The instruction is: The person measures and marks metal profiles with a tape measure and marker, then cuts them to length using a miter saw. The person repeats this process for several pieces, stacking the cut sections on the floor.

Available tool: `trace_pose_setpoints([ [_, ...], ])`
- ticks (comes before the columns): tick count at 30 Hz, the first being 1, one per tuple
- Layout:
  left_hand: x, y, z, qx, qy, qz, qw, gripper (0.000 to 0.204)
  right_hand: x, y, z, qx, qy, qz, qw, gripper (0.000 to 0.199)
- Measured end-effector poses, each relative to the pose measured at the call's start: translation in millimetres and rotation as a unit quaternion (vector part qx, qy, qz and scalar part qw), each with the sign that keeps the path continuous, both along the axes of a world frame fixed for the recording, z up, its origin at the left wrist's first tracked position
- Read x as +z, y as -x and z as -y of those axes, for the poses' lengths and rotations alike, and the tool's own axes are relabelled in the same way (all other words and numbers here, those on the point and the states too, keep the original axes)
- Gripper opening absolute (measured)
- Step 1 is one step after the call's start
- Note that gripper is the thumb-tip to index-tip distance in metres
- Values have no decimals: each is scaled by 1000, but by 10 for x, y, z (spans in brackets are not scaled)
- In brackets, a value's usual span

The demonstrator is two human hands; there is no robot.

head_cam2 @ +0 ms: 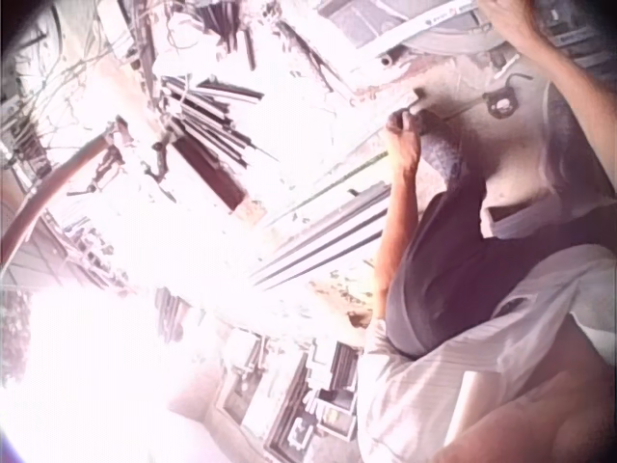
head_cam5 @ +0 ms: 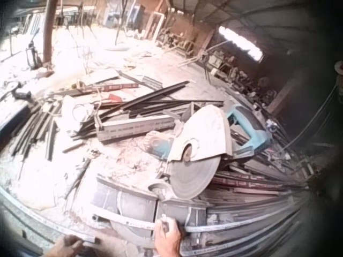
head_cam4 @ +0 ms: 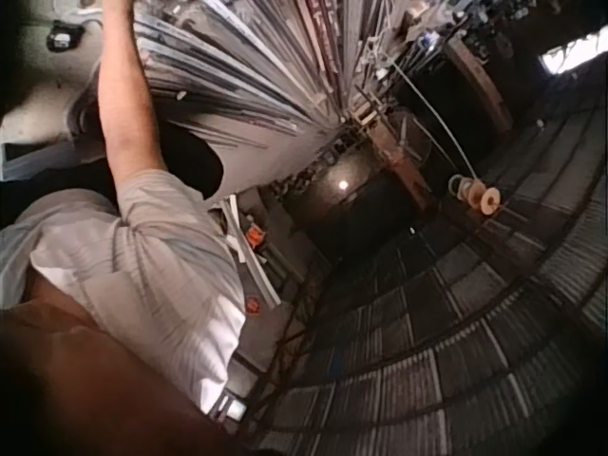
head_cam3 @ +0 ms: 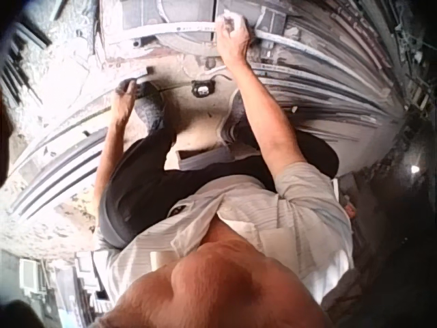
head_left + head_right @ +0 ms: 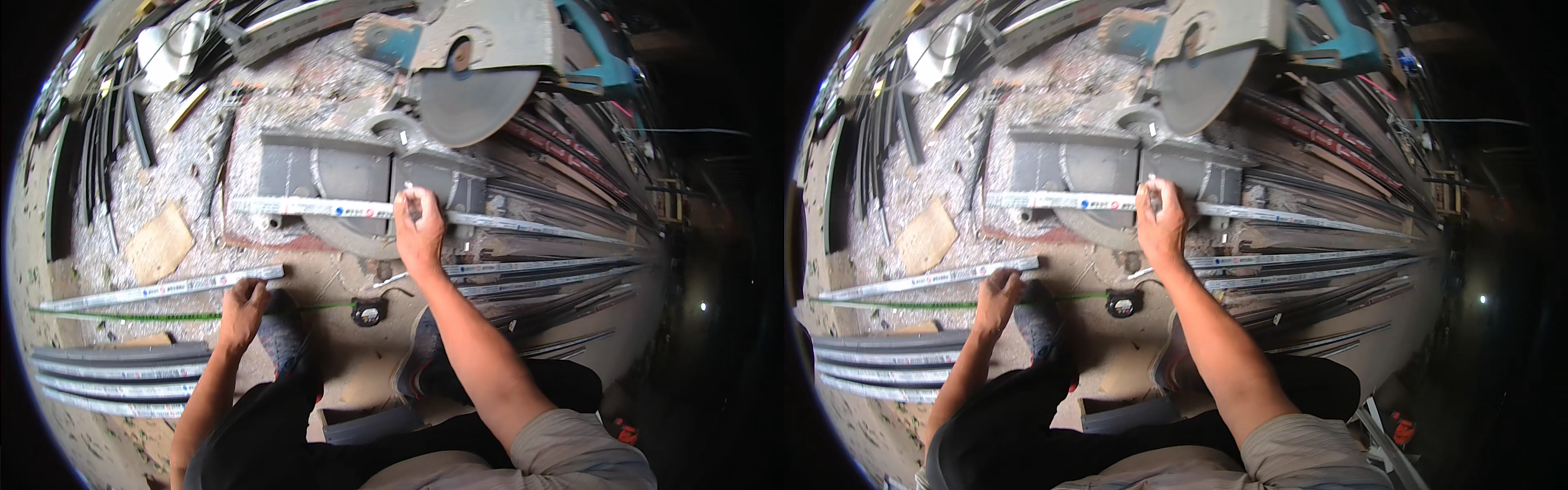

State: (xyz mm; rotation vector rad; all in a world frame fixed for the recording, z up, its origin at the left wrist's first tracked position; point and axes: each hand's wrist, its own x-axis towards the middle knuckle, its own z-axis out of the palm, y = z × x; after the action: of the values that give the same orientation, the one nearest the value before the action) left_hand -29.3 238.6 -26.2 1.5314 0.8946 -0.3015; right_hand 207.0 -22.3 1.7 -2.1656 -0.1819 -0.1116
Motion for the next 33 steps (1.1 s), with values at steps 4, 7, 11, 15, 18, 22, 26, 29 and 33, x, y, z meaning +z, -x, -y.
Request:
trace_pose_setpoints([
  [4, 102, -41, 64, 15, 42, -5, 999, 27, 124, 87, 503, -37, -43, -68, 996, 26],
  [7, 21, -16, 95, 5, 41, 20, 999, 26, 249, -37, 1002, -69, -59, -183, 979, 36],
  [11, 42, -57, 128, 4, 24, 33, 999, 26, 997, -678, 1235, -131, -240, -265, 925, 34],
  [15, 128, -101, 114, -57, -46, 42, 996, 24, 1492, -923, 1216, -99, -394, -142, 902, 33],
  [18, 81, -118, 119, -52, -8, 33, 998, 31, 892, -508, 1509, -20, -201, -217, 955, 29],
  [22, 90, -77, 154, -33, 17, 51, 998, 32, 64, 827, 1351, 83, 60, -202, 974, 17],
  [26, 80, -25, 134, -23, 16, 47, 999, 29, 14, 1596, 983, 287, 267, -102, 914, 52],
  [29, 142, -94, 101, 3, 42, 35, 998, 29, -86, 1797, 904, 348, 324, -135, 869, 68],
  [33, 235, -255, -63, 27, 19, 56, 998, 41, -237, 1784, 767, 362, 374, -126, 845, 79],
])
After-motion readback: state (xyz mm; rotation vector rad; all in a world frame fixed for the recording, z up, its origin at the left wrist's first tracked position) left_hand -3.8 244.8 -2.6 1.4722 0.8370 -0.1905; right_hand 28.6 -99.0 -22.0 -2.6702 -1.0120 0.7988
